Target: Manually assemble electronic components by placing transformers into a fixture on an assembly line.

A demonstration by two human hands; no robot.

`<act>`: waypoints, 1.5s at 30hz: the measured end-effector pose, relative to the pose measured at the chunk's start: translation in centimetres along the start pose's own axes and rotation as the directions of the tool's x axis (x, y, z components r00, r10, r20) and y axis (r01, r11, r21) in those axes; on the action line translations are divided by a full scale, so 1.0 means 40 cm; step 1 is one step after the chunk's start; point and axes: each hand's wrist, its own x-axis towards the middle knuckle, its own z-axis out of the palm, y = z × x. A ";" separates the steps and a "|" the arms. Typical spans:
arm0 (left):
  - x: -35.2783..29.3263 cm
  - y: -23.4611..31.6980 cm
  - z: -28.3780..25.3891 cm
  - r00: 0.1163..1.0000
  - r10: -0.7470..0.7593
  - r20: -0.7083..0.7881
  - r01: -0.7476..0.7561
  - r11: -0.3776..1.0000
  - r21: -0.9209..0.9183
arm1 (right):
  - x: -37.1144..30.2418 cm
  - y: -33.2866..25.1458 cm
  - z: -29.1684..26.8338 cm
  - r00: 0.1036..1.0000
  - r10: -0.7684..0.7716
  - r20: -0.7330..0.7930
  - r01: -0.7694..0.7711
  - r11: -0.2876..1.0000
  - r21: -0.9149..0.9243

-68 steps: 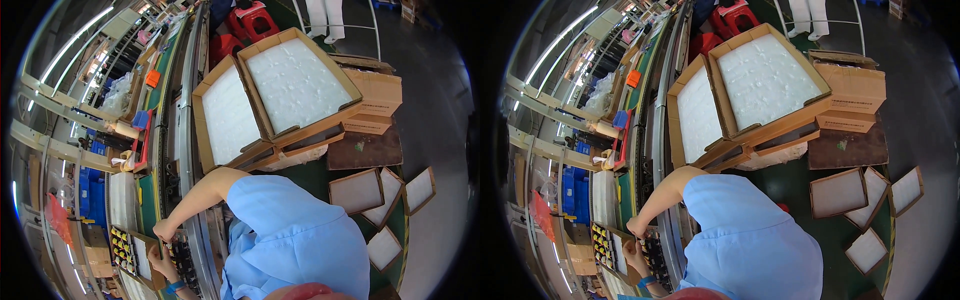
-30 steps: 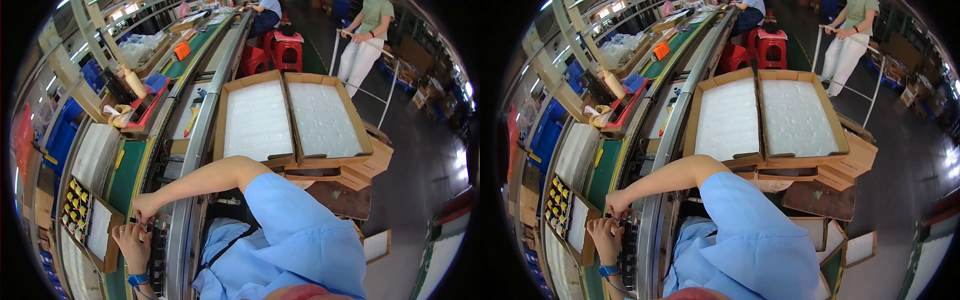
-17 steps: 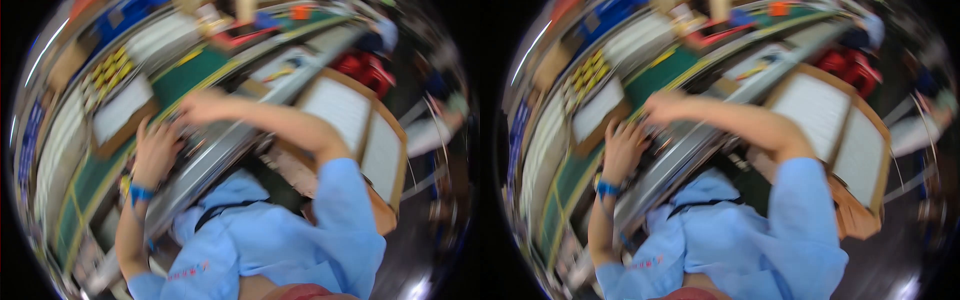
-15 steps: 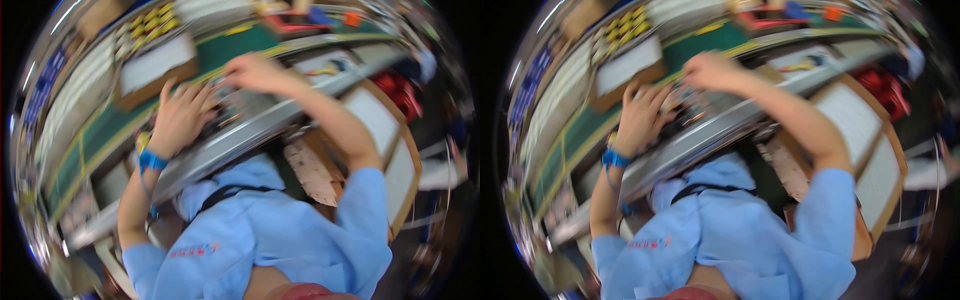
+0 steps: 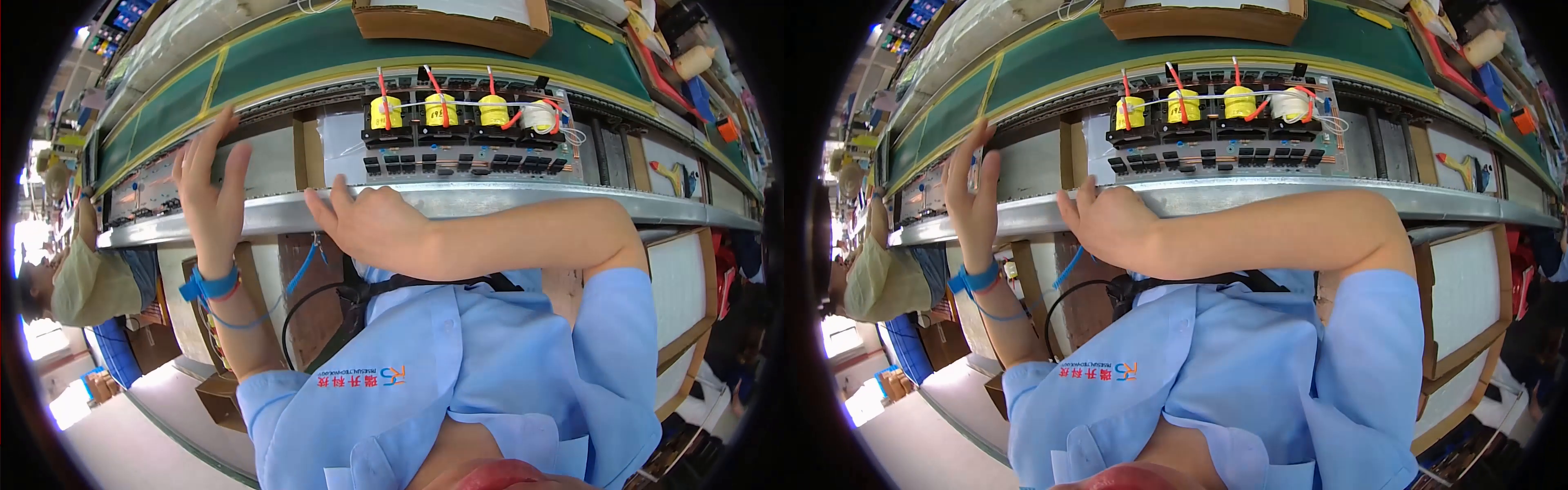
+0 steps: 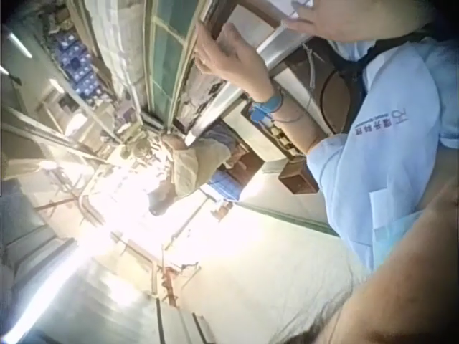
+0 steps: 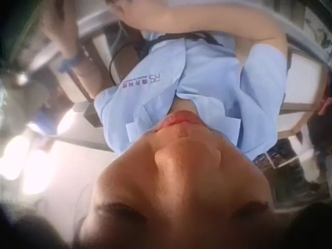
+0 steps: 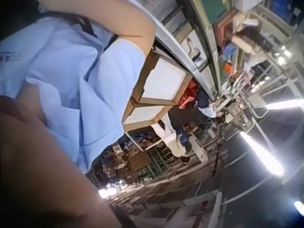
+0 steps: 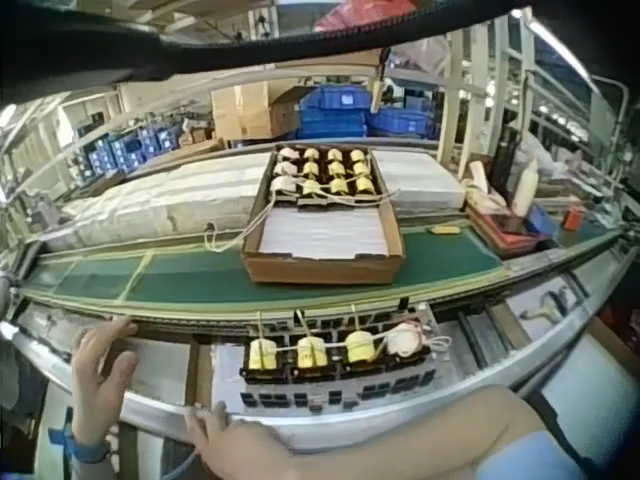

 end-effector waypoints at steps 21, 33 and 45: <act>-0.106 -0.235 -0.128 0.922 -0.379 -0.075 0.378 0.925 -0.027 | -0.328 0.179 -0.120 0.891 0.394 0.223 -0.356 0.914 -0.195; -0.181 -0.687 -0.281 0.787 -0.514 -0.343 0.602 0.515 0.610 | -0.806 0.418 -0.113 0.616 0.736 0.280 -0.633 0.675 -0.379; -0.201 -1.079 -0.250 0.739 -0.578 0.345 0.027 0.538 0.843 | -0.959 0.614 -0.140 0.432 0.838 0.334 -0.683 0.546 -0.485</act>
